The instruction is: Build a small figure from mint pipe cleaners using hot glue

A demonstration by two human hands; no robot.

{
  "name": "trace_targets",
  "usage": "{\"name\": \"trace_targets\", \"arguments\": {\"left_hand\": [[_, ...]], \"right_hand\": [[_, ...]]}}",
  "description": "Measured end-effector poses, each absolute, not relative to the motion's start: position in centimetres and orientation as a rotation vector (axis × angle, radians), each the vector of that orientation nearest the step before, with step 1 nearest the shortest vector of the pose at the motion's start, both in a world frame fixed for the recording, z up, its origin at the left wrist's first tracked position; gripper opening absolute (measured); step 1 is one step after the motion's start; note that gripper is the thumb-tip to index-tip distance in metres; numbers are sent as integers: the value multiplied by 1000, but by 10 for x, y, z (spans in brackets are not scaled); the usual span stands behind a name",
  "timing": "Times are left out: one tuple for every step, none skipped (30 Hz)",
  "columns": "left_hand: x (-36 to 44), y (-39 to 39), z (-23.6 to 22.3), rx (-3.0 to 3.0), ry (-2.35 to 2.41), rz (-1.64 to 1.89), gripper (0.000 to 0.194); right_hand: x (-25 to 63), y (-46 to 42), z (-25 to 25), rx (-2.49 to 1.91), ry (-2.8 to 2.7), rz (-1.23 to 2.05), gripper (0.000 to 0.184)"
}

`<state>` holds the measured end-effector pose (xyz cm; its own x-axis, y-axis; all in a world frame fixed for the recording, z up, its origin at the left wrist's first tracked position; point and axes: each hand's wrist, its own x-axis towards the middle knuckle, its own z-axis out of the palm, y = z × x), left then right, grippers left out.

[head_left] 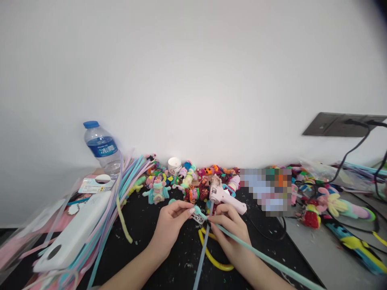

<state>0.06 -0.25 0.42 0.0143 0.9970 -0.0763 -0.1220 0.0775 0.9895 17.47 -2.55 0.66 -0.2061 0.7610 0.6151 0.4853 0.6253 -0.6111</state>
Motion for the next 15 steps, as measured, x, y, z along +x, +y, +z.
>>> {"name": "trace_targets", "arguments": {"left_hand": [[0,-3,4,1070,1143,1213,11],[0,-3,3,1068,1136,1221,11],[0,-3,3,1064,1124,1219,11],[0,-4,2,1056,1113,1223,12],[0,-4,2,1046,1100,1224,12],[0,-4,2,1034,1086,1224,13],[0,-4,2,1020,1074,1223,13],[0,-5,2,1007,1064,1219,14],[0,-5,2,992,1059,1215,15],[0,-5,2,980,1056,1211,16],[-1,-5,1,969,1053,1209,16],[-1,-5,1,961,1051,1206,17],[-2,-5,0,954,1049,1201,17],[-3,-5,0,947,1046,1197,17],[-3,-5,-1,938,1045,1191,17]], "right_hand": [[174,-25,7,-992,-1854,343,17],[174,-25,7,-992,-1848,337,17],[174,-25,7,-995,-1842,333,17],[174,-26,7,-999,-1839,331,17],[174,-26,7,-1001,-1835,329,16],[173,-26,7,-998,-1833,327,16],[173,-26,6,-995,-1833,325,16],[173,-25,6,-991,-1831,323,16],[173,-25,5,-989,-1830,320,16],[173,-25,5,-989,-1829,316,16],[173,-24,5,-992,-1828,309,16],[173,-24,5,-995,-1825,301,15],[173,-24,5,-997,-1823,294,14],[173,-24,6,-997,-1821,290,14],[172,-23,6,-995,-1820,288,14]]}}
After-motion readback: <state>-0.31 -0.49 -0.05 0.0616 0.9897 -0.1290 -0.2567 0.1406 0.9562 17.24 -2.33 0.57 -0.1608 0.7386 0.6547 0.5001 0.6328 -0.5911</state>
